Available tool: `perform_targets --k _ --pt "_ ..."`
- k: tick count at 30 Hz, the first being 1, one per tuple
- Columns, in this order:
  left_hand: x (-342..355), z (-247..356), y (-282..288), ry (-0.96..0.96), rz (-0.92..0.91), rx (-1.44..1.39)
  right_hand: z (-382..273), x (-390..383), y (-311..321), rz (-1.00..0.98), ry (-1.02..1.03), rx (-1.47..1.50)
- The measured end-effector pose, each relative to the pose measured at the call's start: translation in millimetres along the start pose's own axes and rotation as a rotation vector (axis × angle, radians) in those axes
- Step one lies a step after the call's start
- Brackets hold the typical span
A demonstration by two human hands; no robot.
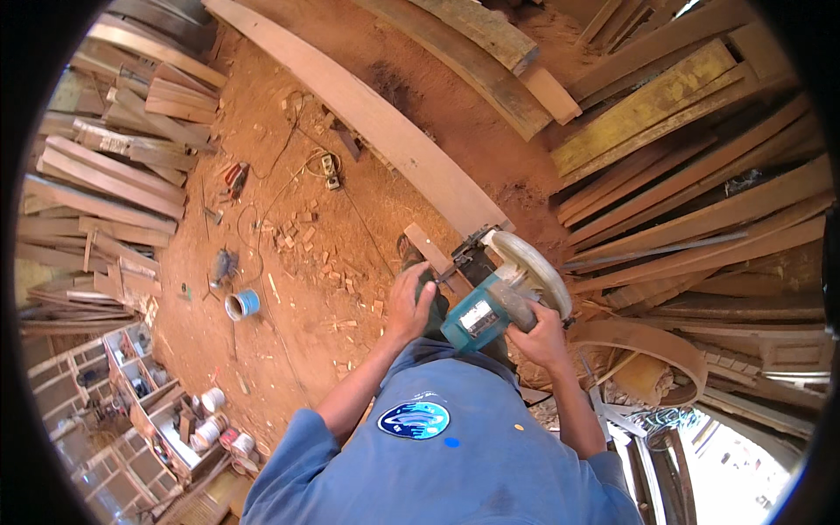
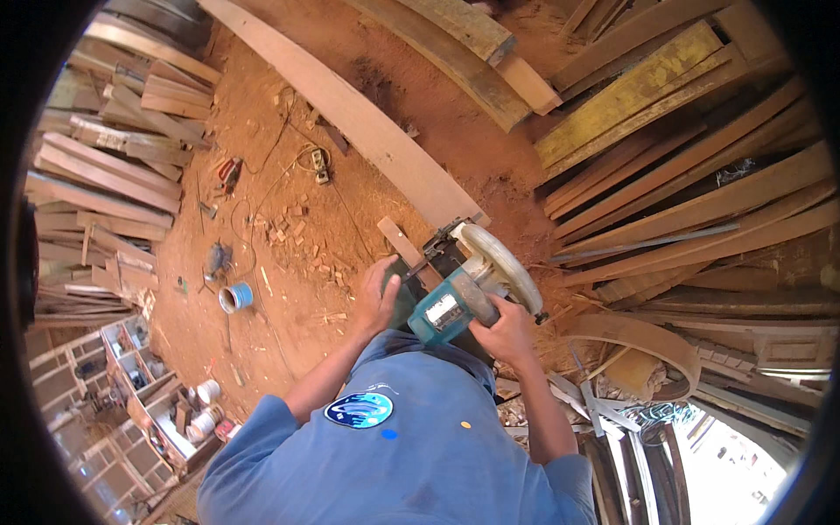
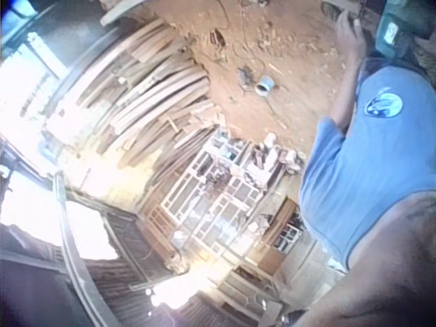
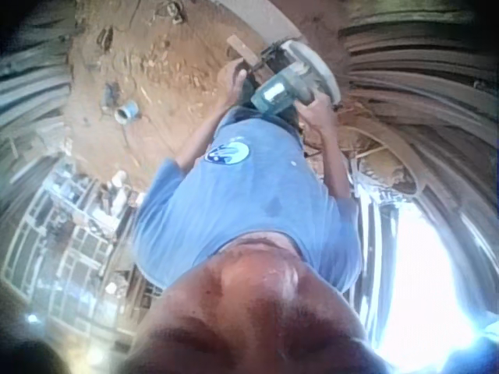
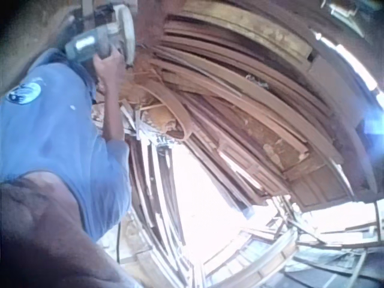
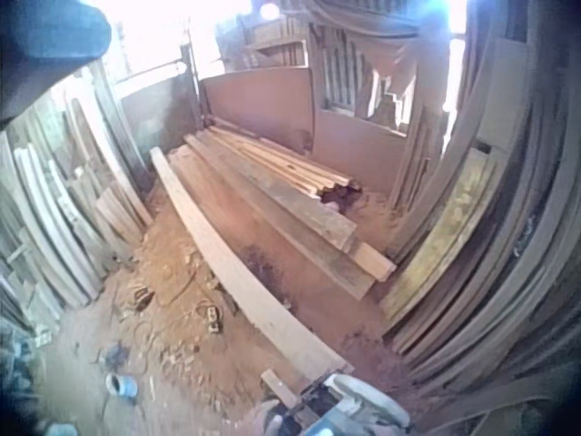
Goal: The person selects a long wooden plank from a stack, places it on the floor, and uses a circular saw to cut it. After cutting, the person moves the plank and repeats the process with another piece of wood.
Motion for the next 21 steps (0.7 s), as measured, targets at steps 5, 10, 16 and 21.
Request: perform_targets --k 5,10,16,21 --pt "-40 26 -43 -0.106 -0.184 0.151 36 3 -9 -0.040 0.018 -0.071" --pt "-43 36 -95 -0.146 -0.154 0.318 59 17 -5 -0.012 0.027 -0.041" --pt "-37 37 -129 -0.069 -0.163 0.439 63 29 11 -0.030 0.006 -0.034" --pt "-32 34 -149 -0.025 -0.109 0.414 77 36 17 -0.034 0.065 -0.090"
Point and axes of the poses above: each hand's wrist, its own x-axis towards the middle knuckle, its own y-axis out of the back of the hand, z = x × y, the point moved 2 cm from there along x, towards the middle knuckle, and after that the axes turned 4 degrees about -x, right-handed, at the moved point
